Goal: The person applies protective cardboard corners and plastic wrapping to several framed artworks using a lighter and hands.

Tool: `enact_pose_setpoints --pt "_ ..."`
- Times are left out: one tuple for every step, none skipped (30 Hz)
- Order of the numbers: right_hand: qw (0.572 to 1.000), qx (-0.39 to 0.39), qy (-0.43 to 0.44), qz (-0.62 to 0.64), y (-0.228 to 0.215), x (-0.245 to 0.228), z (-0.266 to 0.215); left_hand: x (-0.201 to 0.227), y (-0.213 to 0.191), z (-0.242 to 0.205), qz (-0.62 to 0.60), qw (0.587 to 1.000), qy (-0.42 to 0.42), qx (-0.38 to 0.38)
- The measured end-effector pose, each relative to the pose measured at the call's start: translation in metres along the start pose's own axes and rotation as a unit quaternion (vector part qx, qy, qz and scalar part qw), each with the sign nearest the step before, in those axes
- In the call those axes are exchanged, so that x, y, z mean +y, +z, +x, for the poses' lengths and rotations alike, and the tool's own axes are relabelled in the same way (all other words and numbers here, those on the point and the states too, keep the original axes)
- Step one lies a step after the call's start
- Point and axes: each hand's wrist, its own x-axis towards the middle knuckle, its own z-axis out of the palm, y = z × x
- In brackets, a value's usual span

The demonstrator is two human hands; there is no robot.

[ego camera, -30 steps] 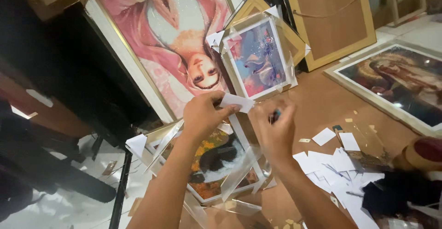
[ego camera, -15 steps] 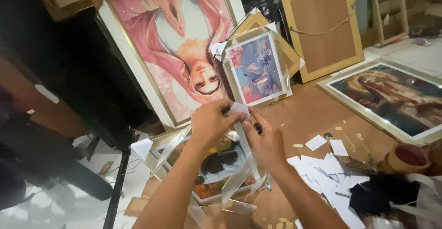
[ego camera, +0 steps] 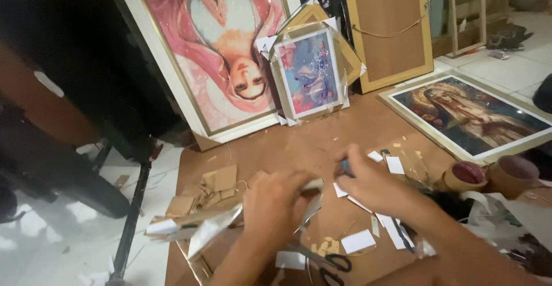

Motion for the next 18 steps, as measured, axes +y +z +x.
enact_pose_setpoints --pt "1.000 -0.003 0.001 -0.003 -0.007 -0.003 -0.013 0.005 0.003 -0.012 -0.003 1.000 -0.004 -0.001" --pt "1.000 -0.002 0.010 -0.004 -0.014 -0.007 -0.025 0.010 0.005 -0.023 0.000 1.000 0.012 0.015" --pt "1.000 -0.003 0.019 -0.005 -0.021 -0.011 -0.036 0.015 0.007 -0.035 0.003 0.999 0.027 0.031" --pt "1.000 -0.008 0.021 -0.008 -0.017 -0.003 -0.037 0.015 0.014 -0.046 0.000 0.999 0.022 0.029" --pt "0.999 0.008 -0.044 -0.024 -0.013 0.006 -0.037 0.015 0.021 -0.055 0.031 0.996 0.057 0.066" --pt "0.993 0.025 -0.108 -0.038 -0.010 0.014 -0.038 0.015 0.028 -0.064 0.061 0.989 0.092 0.102" --pt "0.993 0.022 -0.108 -0.039 -0.006 0.014 -0.046 0.019 0.026 -0.071 0.061 0.989 0.089 0.101" --pt "0.993 0.004 -0.108 -0.057 -0.003 0.014 -0.054 0.022 0.025 -0.077 0.072 0.986 0.096 0.119" --pt "0.992 -0.014 -0.106 -0.073 0.000 0.014 -0.063 0.025 0.024 -0.084 0.084 0.982 0.104 0.136" --pt "0.992 -0.016 -0.106 -0.073 0.014 0.031 -0.053 0.026 0.025 -0.089 0.084 0.982 0.102 0.135" --pt "0.971 -0.013 -0.226 -0.077 0.028 0.048 -0.044 0.026 0.025 -0.094 0.064 0.992 0.083 0.075" --pt "0.936 -0.009 -0.344 -0.079 0.041 0.065 -0.035 0.026 0.025 -0.099 0.045 0.997 0.063 0.016" --pt "0.936 -0.011 -0.343 -0.078 0.040 0.054 -0.048 0.029 0.026 -0.100 0.044 0.997 0.062 0.014" --pt "0.926 -0.019 -0.369 -0.075 0.040 0.044 -0.061 0.031 0.026 -0.102 0.077 0.991 0.081 0.072" --pt "0.915 -0.027 -0.396 -0.071 0.040 0.032 -0.074 0.031 0.027 -0.104 0.110 0.980 0.100 0.130" --pt "0.915 -0.029 -0.396 -0.070 0.044 0.035 -0.074 0.031 0.025 -0.105 0.111 0.980 0.099 0.129" --pt "0.909 -0.040 -0.403 -0.098 0.046 0.037 -0.074 0.032 0.024 -0.106 0.098 0.983 0.095 0.122" --pt "0.902 -0.052 -0.410 -0.126 0.048 0.040 -0.074 0.033 0.023 -0.107 0.086 0.986 0.090 0.115"
